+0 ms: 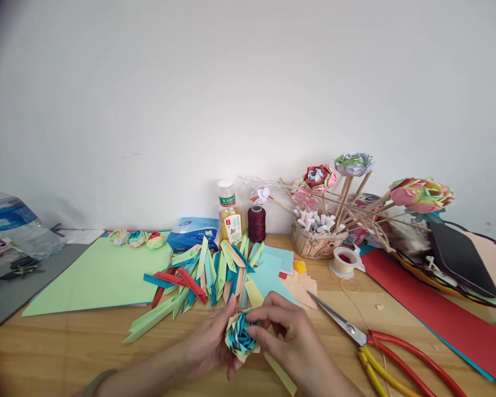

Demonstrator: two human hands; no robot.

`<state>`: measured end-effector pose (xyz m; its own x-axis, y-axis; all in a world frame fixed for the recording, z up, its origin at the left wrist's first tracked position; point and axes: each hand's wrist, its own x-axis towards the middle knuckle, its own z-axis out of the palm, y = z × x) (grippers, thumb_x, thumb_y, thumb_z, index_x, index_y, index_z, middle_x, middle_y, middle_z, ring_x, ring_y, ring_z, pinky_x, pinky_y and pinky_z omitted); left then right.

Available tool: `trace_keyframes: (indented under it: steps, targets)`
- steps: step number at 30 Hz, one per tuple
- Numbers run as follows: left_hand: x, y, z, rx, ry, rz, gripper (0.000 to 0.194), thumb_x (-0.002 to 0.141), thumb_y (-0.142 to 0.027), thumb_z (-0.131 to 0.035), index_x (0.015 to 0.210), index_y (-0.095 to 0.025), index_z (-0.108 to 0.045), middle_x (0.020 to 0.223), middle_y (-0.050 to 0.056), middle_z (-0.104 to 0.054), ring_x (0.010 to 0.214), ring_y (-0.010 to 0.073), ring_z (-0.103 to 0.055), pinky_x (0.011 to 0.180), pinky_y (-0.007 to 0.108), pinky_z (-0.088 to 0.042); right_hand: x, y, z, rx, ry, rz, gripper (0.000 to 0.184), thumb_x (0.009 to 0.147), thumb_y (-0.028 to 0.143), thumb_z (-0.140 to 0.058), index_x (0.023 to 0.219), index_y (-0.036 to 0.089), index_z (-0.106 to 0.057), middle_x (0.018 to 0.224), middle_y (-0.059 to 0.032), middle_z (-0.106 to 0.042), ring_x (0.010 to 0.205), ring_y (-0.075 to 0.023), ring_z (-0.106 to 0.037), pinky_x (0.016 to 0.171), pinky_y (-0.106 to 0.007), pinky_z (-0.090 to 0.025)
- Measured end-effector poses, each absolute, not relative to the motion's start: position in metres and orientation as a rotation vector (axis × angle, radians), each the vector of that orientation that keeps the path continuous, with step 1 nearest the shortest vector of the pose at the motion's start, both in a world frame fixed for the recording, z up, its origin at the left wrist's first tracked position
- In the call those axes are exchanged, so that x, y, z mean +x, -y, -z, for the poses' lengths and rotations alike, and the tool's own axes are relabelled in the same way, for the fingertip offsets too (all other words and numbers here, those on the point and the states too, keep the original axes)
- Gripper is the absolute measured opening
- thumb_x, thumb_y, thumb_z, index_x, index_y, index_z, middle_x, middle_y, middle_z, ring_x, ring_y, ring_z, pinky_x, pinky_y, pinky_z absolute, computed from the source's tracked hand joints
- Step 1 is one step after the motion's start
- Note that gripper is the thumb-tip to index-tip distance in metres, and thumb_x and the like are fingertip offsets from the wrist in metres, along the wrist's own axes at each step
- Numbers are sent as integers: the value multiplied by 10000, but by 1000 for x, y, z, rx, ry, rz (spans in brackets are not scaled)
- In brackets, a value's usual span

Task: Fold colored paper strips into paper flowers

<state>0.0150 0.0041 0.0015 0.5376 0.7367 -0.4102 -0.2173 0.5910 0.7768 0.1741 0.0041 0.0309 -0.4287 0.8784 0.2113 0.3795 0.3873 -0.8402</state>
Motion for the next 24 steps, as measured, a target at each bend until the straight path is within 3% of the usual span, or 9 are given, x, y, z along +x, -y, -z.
trace_keyframes:
  steps: [7,17,21,24]
  targets:
    - [14,-3,-7,747,-822,-649,586,645,-715,-436,759,-150,-540,465,-18,-517,364,83,-442,360,199,-351,176,2,-27,-907,2150,-524,135,826,159,-525,861,182,-653,690,-18,-551,618,-109,-557,562,-206,-458]
    - [16,1,-8,753,-826,-713,527,649,-648,-521,822,-154,-581,557,2,-535,479,117,-496,478,256,-392,169,2,-37,-1155,2037,-806,320,866,289,-458,621,168,-625,618,-9,-528,586,-117,-540,544,-211,-443]
    - [16,2,-7,783,-824,-710,513,653,-643,-522,789,-155,-607,572,18,-544,499,126,-514,501,264,-403,169,3,-37,-1181,2026,-831,291,869,278,-450,655,174,-616,643,-11,-539,606,-124,-556,557,-219,-457]
    - [15,1,-5,746,-835,-726,502,655,-627,-536,852,-170,-599,581,10,-554,507,131,-531,495,257,-411,171,3,-29,-1142,2057,-584,167,852,230,-482,759,185,-613,657,-7,-537,577,-117,-534,508,-207,-444]
